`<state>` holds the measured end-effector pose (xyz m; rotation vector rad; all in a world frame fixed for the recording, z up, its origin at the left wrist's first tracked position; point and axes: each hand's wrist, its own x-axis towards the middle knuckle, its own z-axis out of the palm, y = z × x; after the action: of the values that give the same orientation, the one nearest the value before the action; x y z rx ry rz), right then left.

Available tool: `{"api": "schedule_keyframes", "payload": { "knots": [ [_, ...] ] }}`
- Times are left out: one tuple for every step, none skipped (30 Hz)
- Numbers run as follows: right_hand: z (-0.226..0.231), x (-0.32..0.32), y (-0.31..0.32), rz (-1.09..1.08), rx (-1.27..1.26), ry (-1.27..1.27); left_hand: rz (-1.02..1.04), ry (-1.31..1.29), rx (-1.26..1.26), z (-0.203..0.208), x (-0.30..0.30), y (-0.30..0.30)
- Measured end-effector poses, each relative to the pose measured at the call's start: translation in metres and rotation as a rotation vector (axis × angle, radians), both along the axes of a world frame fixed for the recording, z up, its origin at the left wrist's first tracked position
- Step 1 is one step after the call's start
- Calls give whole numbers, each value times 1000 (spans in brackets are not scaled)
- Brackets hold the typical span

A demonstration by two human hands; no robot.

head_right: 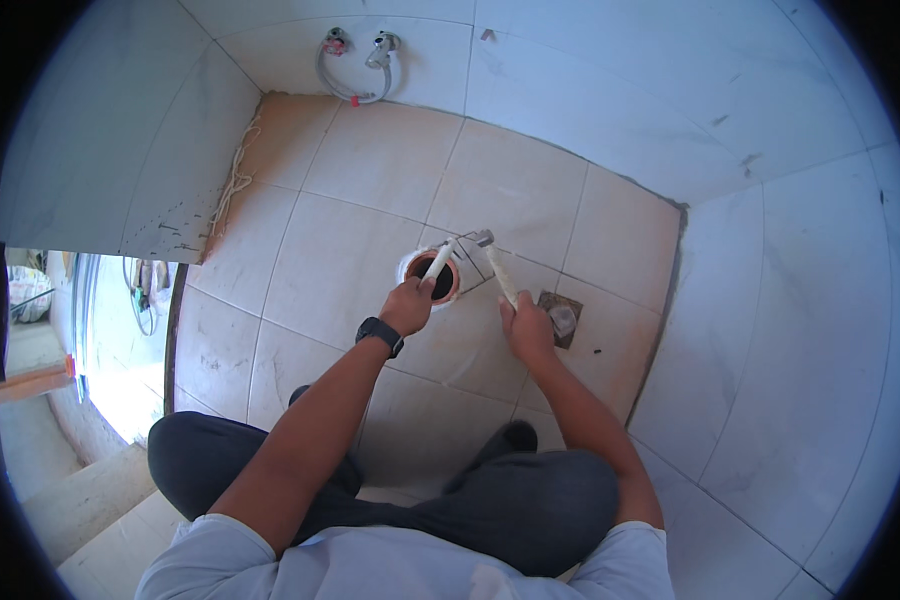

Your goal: The person removes a white plastic pipe fitting from a floor drain using a hammer and a cloth. They repeatedly strike the fitting to loosen it, then extract it from the drain opening.

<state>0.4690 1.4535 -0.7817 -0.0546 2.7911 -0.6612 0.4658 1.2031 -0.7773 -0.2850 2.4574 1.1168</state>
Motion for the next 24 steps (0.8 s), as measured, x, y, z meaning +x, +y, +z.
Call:
{"api": "schedule_keyframes", "payload": {
  "knots": [
    [0, 0, 1, 0, -37, 47, 28, -24, -9, -1, 0, -1],
    [0, 0, 1, 10, -56, 31, 62, -70, -14, -3, 0, 0],
    [-1, -1, 2, 3, -19, 31, 74, -62, -4, -6, 0, 0],
    [-2, -1, 3, 10, 34, -17, 95, -63, 9, -8, 0, 0],
    [-2, -1, 4, -7, 115, -119, 119, -81, 15, -11, 0, 1],
    [-3, -1, 5, 10, 66, -59, 46, -13, 0, -12, 0, 1],
    [-3, -1, 6, 3, 38, -56, -25, 37, -28, -12, -1, 2],
    [-2, -1, 6, -19, 0, 5, -101, 58, -75, -11, -1, 1],
    [-2, -1, 6, -15, 4, -33, 87, -75, -22, -10, -1, 2],
    [-1, -1, 6, -24, 2, -13, 62, -23, -34, -7, -2, 1],
    [-1, -1, 6, -24, 8, -64, 40, -7, -53, -5, -2, 2],
    [0, 0, 6, -26, 36, -39, 20, -69, -63, -2, -2, 2],
    [0, 0, 6, -15, 67, -66, 132, -125, 2, 0, -1, 2],
    [1, 0, 5, -19, 110, -102, 93, -89, -8, 2, -1, 3],
    [2, 1, 5, -4, 85, -90, 49, -52, -9, 3, -1, 3],
    [3, 2, 4, -3, 73, -93, 3, -16, -11, 4, -1, 3],
    [4, 4, 3, -29, 67, -29, 24, -38, -2, 3, 0, 3],
    [5, 5, 2, -10, 23, -77, 52, -59, 6, 2, -1, 3],
    [6, 8, 1, -15, -17, -59, 83, -83, 12, 0, 0, 3],
    [7, 10, -1, -10, -52, -112, 103, -91, 9, -3, 0, 3],
    [7, 10, -3, -8, -49, -58, 120, -101, 8, -5, -1, 3],
    [7, 11, -4, 6, -38, -65, 136, -108, 8, -8, -1, 3],
    [7, 11, -5, 17, -13, -113, 87, -64, -8, -9, -1, 3],
    [6, 10, -6, 17, -21, -59, 40, -12, -26, -10, -1, 3]
  ]
}}
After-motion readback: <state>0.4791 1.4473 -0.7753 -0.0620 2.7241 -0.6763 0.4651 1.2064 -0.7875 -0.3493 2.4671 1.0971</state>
